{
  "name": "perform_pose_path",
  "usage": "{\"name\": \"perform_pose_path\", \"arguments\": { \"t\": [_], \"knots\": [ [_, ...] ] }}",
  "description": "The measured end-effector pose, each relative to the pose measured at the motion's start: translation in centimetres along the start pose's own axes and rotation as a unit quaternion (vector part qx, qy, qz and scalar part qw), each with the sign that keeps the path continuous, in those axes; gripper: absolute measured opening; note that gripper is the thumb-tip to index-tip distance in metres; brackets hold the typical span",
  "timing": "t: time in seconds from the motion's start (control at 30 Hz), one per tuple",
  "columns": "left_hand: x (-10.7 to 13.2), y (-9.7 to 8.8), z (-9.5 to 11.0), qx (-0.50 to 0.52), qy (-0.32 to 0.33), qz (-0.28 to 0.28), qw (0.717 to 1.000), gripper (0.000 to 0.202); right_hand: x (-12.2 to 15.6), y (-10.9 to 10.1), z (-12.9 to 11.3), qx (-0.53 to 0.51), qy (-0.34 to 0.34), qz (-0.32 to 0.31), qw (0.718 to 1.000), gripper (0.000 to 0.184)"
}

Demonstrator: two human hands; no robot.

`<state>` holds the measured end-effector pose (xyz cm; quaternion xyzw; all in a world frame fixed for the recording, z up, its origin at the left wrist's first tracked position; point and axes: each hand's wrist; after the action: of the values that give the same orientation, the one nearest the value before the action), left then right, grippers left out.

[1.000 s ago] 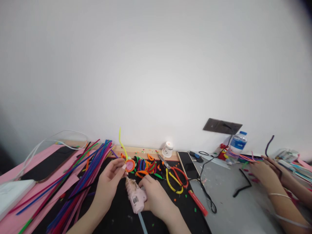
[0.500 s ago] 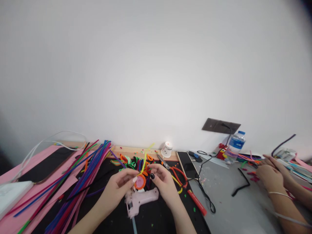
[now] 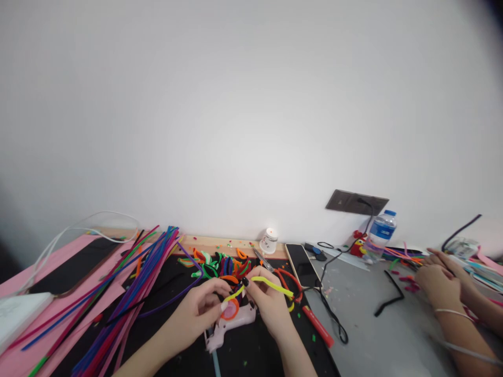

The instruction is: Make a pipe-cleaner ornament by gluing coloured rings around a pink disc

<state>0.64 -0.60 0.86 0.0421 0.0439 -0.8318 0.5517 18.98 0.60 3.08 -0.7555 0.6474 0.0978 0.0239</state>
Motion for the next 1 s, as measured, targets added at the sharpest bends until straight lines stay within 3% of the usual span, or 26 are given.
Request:
{"name": "perform_pose_path", "arguments": {
  "t": [0.43,0.67,1.0],
  "knots": [
    [-0.3,-0.1,0.1,-0.077,0.004,0.032,0.997,0.012,0.1,0.3,-0.4,0.026,0.003,0.003,1.000,0.014],
    [0.0,0.2,0.8,-0.050,-0.009,0.016,0.999,0.010,0.2,0.4,-0.3,0.029,0.014,0.002,0.999,0.015],
    [-0.5,-0.3,0.0,0.000,-0.020,0.077,0.997,0.013,0.0,0.3,-0.1,0.015,0.003,0.006,1.000,0.019]
  ]
}}
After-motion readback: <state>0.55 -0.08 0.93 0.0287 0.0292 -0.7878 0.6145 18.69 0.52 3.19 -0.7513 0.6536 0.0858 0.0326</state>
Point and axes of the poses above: each hand's wrist, its own x-axis away from the middle knuckle, its own y-axis out of the palm, z = x × y, and after that the axes turned 2 degrees about -x, right-handed
